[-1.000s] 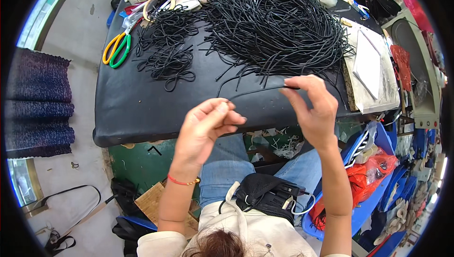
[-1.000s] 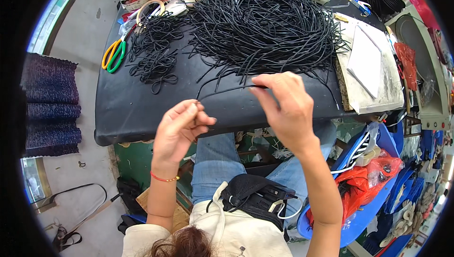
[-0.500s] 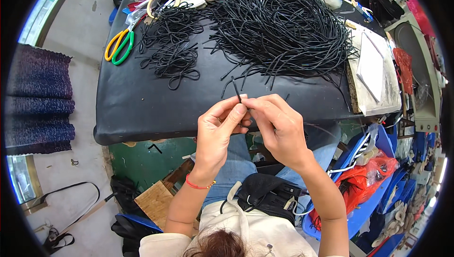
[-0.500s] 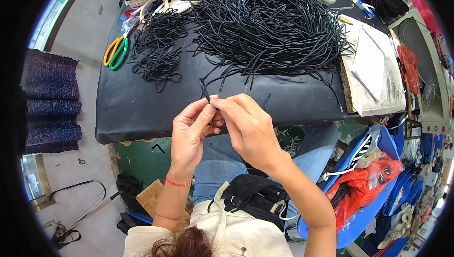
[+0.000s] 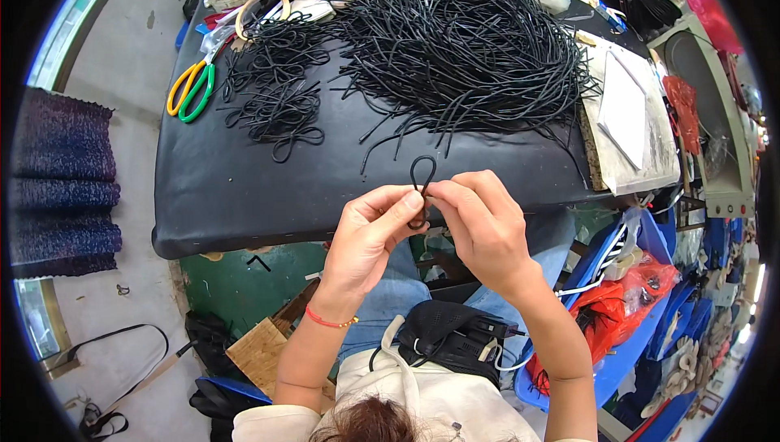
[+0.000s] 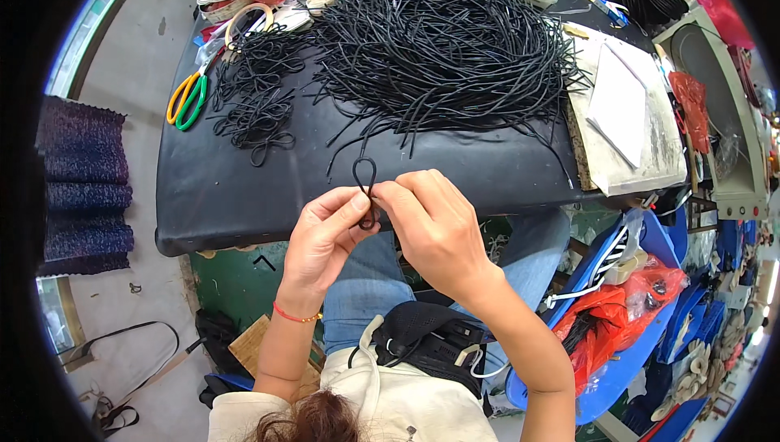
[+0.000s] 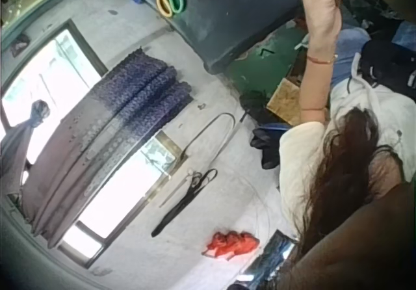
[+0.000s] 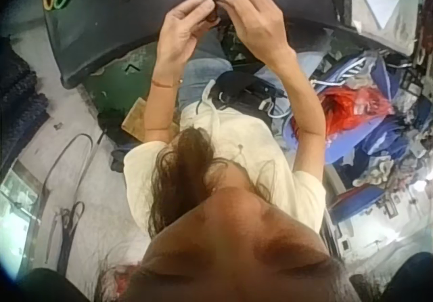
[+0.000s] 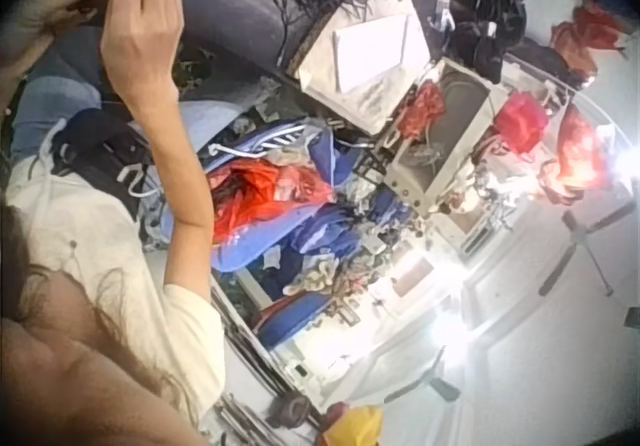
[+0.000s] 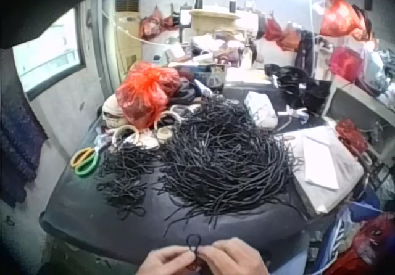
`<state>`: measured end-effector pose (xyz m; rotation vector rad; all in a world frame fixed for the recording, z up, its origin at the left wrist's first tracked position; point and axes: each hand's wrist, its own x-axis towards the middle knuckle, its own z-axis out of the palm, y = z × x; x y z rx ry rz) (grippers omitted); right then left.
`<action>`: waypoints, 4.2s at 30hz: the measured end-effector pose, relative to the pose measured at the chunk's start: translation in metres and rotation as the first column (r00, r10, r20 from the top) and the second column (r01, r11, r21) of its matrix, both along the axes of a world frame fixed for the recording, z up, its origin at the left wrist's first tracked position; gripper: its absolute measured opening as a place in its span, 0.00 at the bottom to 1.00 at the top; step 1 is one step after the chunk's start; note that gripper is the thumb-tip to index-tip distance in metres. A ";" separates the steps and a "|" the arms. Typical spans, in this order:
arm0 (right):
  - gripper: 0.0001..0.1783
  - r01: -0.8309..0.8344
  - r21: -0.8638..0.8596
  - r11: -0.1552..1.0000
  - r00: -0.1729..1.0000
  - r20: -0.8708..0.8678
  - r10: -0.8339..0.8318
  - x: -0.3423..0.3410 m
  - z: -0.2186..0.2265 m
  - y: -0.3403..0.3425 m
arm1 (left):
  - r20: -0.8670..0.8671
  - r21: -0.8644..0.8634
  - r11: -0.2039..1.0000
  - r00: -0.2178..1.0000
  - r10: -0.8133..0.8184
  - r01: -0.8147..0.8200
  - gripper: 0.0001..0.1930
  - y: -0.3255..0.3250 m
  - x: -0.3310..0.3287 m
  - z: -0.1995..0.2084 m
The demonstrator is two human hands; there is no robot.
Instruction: The person sits at a workbench and repeatedly ties black cords into loops by hand. They pick up individual cords from a large pile, form a loop, and secure it, placing the finished items on the table.
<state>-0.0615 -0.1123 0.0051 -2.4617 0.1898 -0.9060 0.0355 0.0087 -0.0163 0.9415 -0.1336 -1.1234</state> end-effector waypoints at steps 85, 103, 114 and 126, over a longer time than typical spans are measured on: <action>0.14 0.238 0.837 0.493 0.970 -0.178 -0.165 -0.029 -0.015 0.016 | 0.446 0.161 0.971 0.865 -0.231 0.176 0.08 0.010 -0.035 0.002; 0.10 0.150 0.959 0.242 0.964 -0.088 -0.250 -0.012 0.006 0.017 | 0.250 -0.115 0.985 0.956 0.152 -0.126 0.10 -0.018 -0.037 0.001; 0.14 0.040 0.999 0.031 0.998 -0.042 0.056 -0.020 0.007 0.007 | 0.230 -0.038 0.984 0.960 -0.160 0.173 0.06 -0.005 -0.027 0.009; 0.14 0.163 0.953 0.256 0.986 -0.150 -0.068 -0.017 0.006 0.003 | 0.068 -0.054 0.998 0.997 -0.034 0.038 0.06 -0.008 -0.030 0.001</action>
